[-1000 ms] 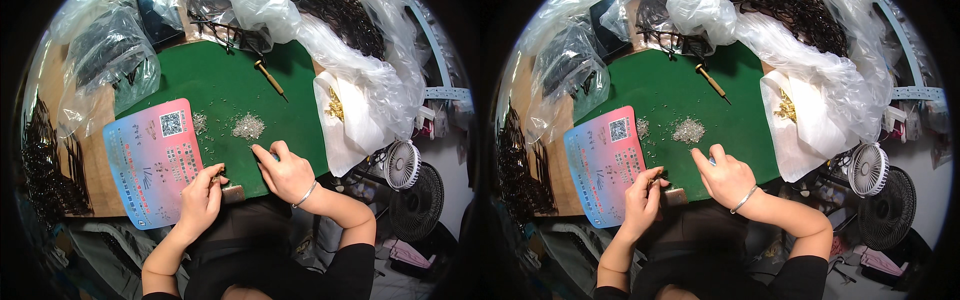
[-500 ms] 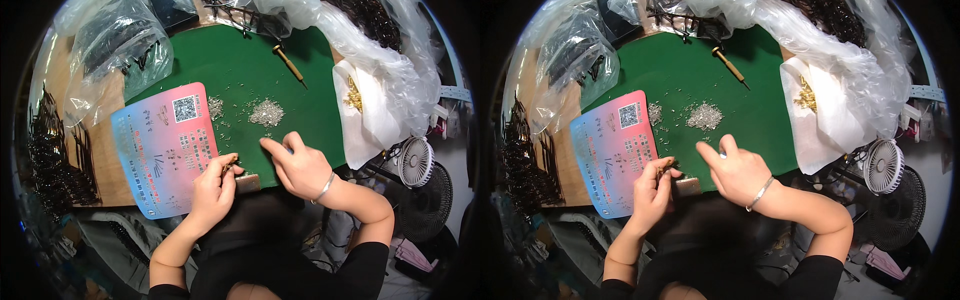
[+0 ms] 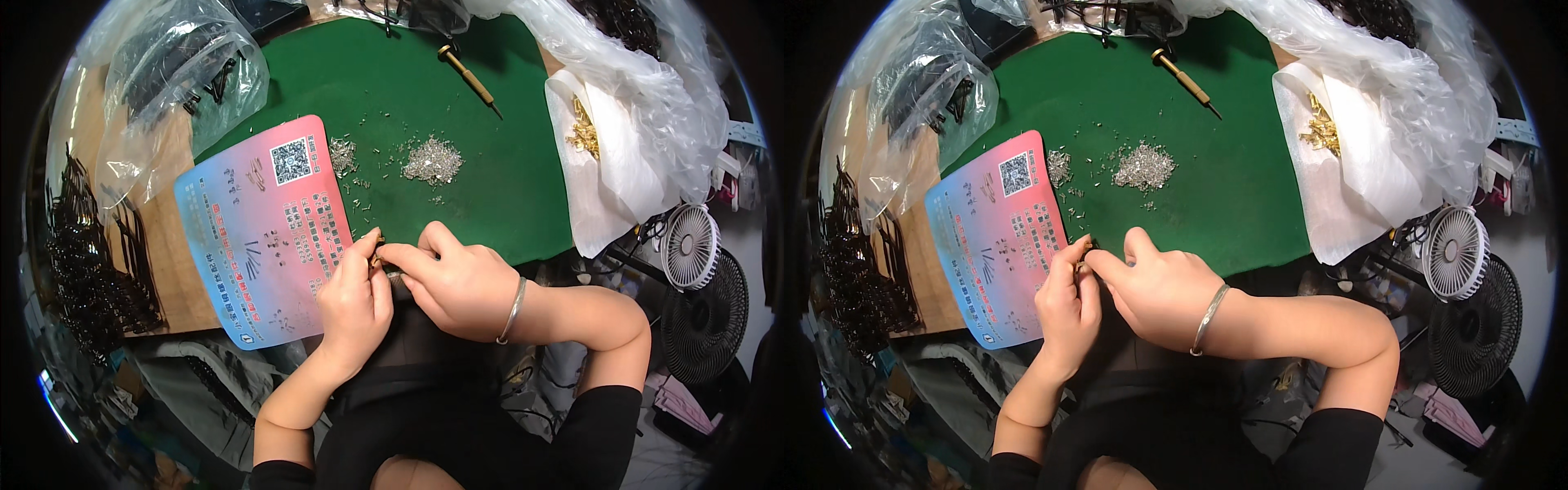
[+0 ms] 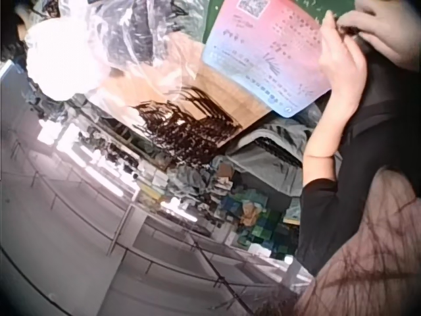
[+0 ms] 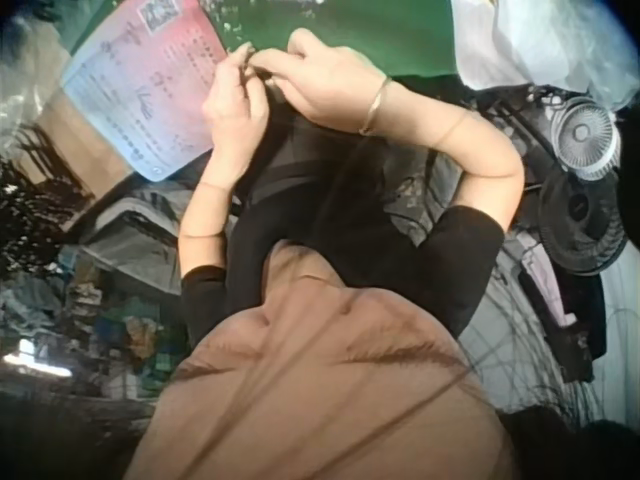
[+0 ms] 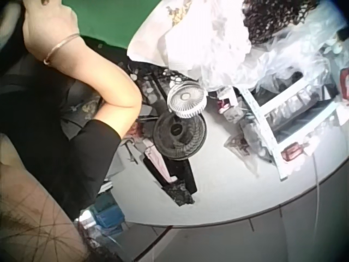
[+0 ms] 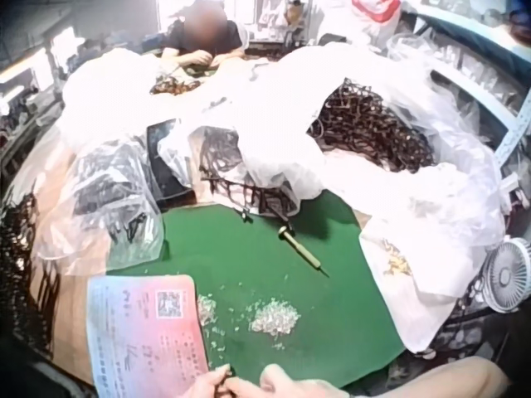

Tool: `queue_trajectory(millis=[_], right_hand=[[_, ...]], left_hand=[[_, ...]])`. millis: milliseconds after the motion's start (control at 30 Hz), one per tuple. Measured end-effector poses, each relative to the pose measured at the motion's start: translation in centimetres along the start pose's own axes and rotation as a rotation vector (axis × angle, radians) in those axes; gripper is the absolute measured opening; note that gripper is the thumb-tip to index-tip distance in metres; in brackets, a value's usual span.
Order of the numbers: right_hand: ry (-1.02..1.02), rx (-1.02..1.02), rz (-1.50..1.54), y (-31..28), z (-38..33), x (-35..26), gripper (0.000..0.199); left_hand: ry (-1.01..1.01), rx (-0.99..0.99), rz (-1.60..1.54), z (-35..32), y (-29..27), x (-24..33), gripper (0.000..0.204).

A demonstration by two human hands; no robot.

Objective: The person assembles eyeglasses by hand, picking up frames and small metal components from a green mat, inserting parts into the frame, and placing completed glasses aside. The person repeatedly handles frames and components, using a small tool to assist with assembly.

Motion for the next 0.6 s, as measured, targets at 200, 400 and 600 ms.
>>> queue_trajectory(millis=[200,400,600], right_hand=[[-0.033,-0.085,0.389,0.2,1.8,1.7,0.03],[0.073,-0.187,0.258,-0.1,1.4,0.9,0.03],[0.097,-0.215,0.197,-0.1,1.7,0.3,0.027]], left_hand=[[-0.002,-0.03,-0.021,0.3,-0.1,-0.4,0.031],[-0.022,-0.071,-0.037,0.6,-0.2,-0.3,0.031],[-0.019,-0.077,-0.033,0.6,-0.3,-0.4,0.031]])
Point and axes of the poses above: each hand's wrist, its own z-axis towards the middle knuckle, its own y-axis out of the palm, x = y × z, the point moved 4 cm from there along z, towards the middle knuckle, and after that the axes turned 12 degrees about -x, right-handed, at the moved point
